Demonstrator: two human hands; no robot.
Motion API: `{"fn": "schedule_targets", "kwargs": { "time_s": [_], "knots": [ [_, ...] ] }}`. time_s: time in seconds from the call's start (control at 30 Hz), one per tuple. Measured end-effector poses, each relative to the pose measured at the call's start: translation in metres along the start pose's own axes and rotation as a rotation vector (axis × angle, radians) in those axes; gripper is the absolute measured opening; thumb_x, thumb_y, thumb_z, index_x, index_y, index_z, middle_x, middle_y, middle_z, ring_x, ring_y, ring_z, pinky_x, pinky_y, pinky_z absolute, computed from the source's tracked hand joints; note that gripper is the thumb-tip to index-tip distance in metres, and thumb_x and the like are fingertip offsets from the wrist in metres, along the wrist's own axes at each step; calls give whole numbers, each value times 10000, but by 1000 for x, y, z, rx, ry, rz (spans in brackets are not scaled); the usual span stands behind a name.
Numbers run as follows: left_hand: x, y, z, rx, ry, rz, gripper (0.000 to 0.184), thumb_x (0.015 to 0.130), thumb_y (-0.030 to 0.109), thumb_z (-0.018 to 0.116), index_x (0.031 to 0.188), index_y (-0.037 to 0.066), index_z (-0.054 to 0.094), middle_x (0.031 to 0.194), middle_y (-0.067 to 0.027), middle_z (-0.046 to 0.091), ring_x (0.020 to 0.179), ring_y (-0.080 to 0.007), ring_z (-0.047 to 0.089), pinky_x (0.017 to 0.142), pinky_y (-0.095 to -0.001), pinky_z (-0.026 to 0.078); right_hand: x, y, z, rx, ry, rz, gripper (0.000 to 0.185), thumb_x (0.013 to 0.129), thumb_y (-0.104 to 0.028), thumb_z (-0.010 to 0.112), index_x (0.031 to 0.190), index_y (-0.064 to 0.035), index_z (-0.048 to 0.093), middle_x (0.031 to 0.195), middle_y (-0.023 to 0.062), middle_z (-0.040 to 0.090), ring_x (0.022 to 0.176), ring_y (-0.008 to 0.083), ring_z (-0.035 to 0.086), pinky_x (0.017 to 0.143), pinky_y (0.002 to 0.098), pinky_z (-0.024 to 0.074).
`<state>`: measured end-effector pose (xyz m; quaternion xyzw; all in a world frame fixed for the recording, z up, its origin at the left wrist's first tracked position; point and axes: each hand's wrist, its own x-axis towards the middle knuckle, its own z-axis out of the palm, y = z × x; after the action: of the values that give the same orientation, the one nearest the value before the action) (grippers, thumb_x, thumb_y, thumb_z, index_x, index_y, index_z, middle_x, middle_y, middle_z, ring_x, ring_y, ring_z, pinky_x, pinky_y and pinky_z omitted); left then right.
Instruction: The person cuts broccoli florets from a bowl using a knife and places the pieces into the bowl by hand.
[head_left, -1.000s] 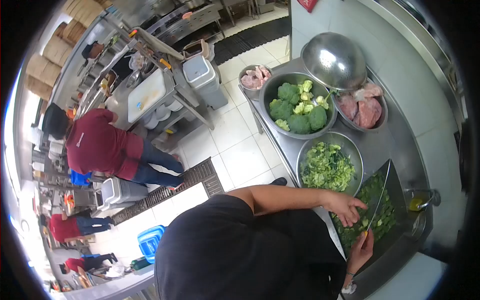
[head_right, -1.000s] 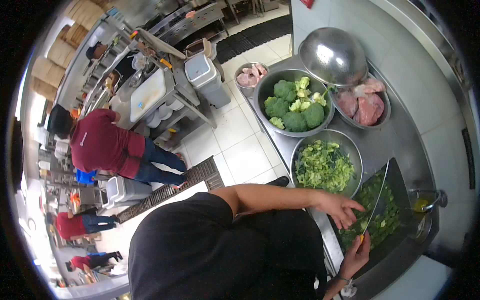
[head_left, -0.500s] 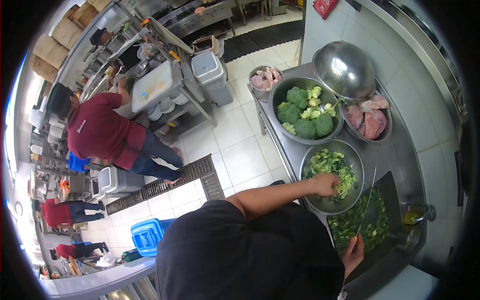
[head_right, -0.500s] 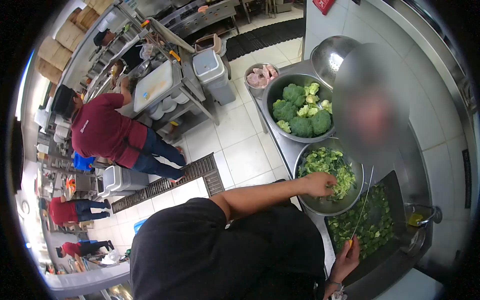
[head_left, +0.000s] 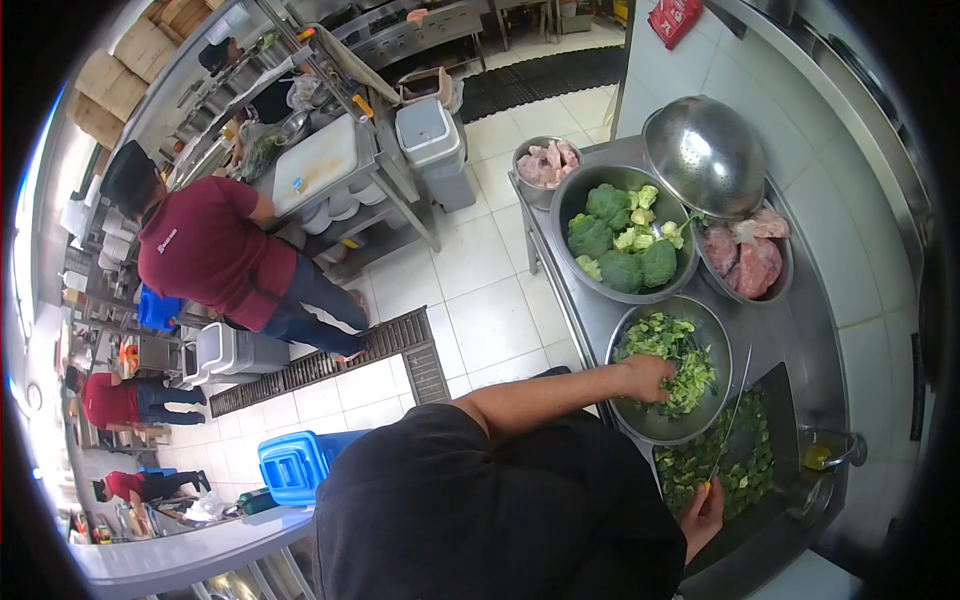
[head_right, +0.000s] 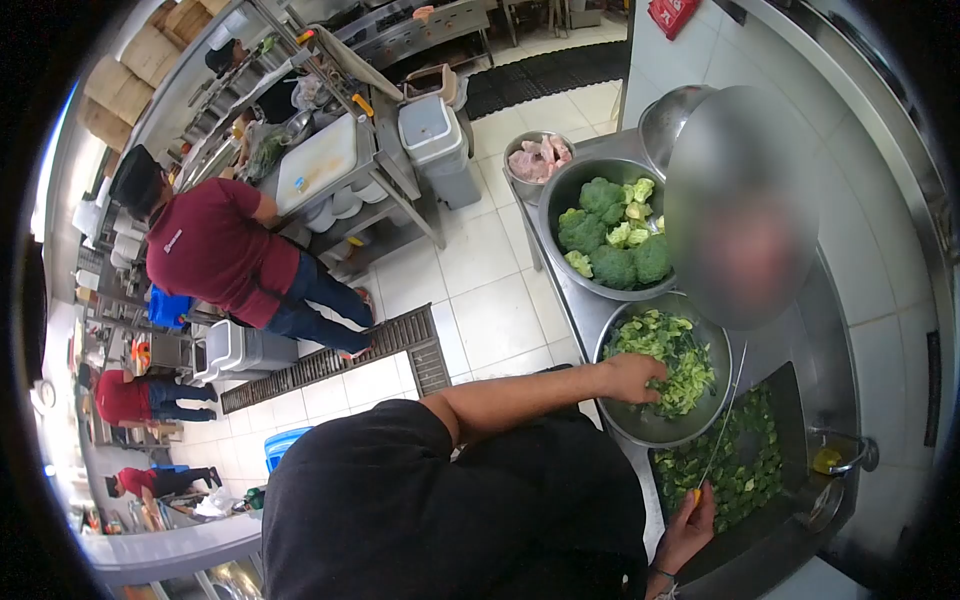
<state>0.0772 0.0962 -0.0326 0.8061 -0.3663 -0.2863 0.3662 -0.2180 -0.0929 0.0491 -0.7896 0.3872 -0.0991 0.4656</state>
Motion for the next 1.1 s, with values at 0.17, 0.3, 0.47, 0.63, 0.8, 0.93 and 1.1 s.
{"fn": "schedule_targets", "kwargs": {
  "time_s": [0.17, 0.3, 0.47, 0.63, 0.8, 0.93, 1.1],
  "knots": [
    [-1, -9, 2, -4, -10, 9, 548, 903, 383, 756, 1334, 49, 695, 1289, -219, 718, 1191, -398, 690, 1041, -460, 538, 1, -4, 1, -36, -4, -17, 393, 1095, -144, 651, 1425, 69, 628, 1229, 138, 734, 1064, 155, 678, 932, 301, 552],
    [0, -17, 0, 92, 21, 1, 575, 900, 415, 754, 1360, 75, 695, 1303, -197, 719, 1199, -391, 688, 1055, -469, 534, 4, 1, 3, -121, -12, -146, 387, 1086, -147, 660, 1400, 80, 642, 1297, 195, 732, 1153, 207, 691, 1001, 343, 549],
    [-6, -33, -9, 21, 105, -18, 449, 876, 267, 801, 1278, 79, 731, 1102, -201, 778, 947, -369, 767, 877, -468, 608, -9, -39, 8, -85, 22, -181, 381, 1031, -148, 736, 1363, 31, 683, 1251, 184, 765, 1105, 205, 731, 972, 344, 568],
    [-17, -44, -44, 163, 276, -121, 329, 889, 174, 787, 1192, 52, 743, 944, -195, 768, 868, -339, 760, 794, -432, 600, -15, -43, 4, -101, 82, -179, 360, 977, -145, 792, 1295, 7, 718, 1185, 166, 790, 1054, 238, 773, 926, 345, 586],
    [-9, -57, -67, 199, 371, -76, 284, 904, 143, 754, 1171, 44, 748, 976, -191, 774, 891, -344, 762, 803, -435, 600, -22, -35, 8, -111, 90, -178, 360, 961, -152, 805, 1278, -4, 723, 1136, 174, 794, 1025, 274, 784, 899, 354, 590],
    [24, -41, -56, 226, 317, 33, 236, 928, 180, 736, 1129, 57, 745, 1117, -208, 746, 1031, -408, 726, 902, -497, 581, -24, -40, 7, -125, 95, -183, 353, 951, -154, 814, 1261, -11, 726, 1126, 174, 796, 1010, 292, 786, 890, 356, 592],
    [71, -26, -27, 459, 220, -67, 380, 923, 330, 772, 1169, 46, 717, 1191, -206, 723, 1081, -396, 721, 932, -497, 586, -20, -46, 7, -117, 105, -227, 358, 951, -155, 814, 1266, -11, 722, 1145, 170, 794, 1021, 290, 784, 909, 357, 590]
  ]
}}
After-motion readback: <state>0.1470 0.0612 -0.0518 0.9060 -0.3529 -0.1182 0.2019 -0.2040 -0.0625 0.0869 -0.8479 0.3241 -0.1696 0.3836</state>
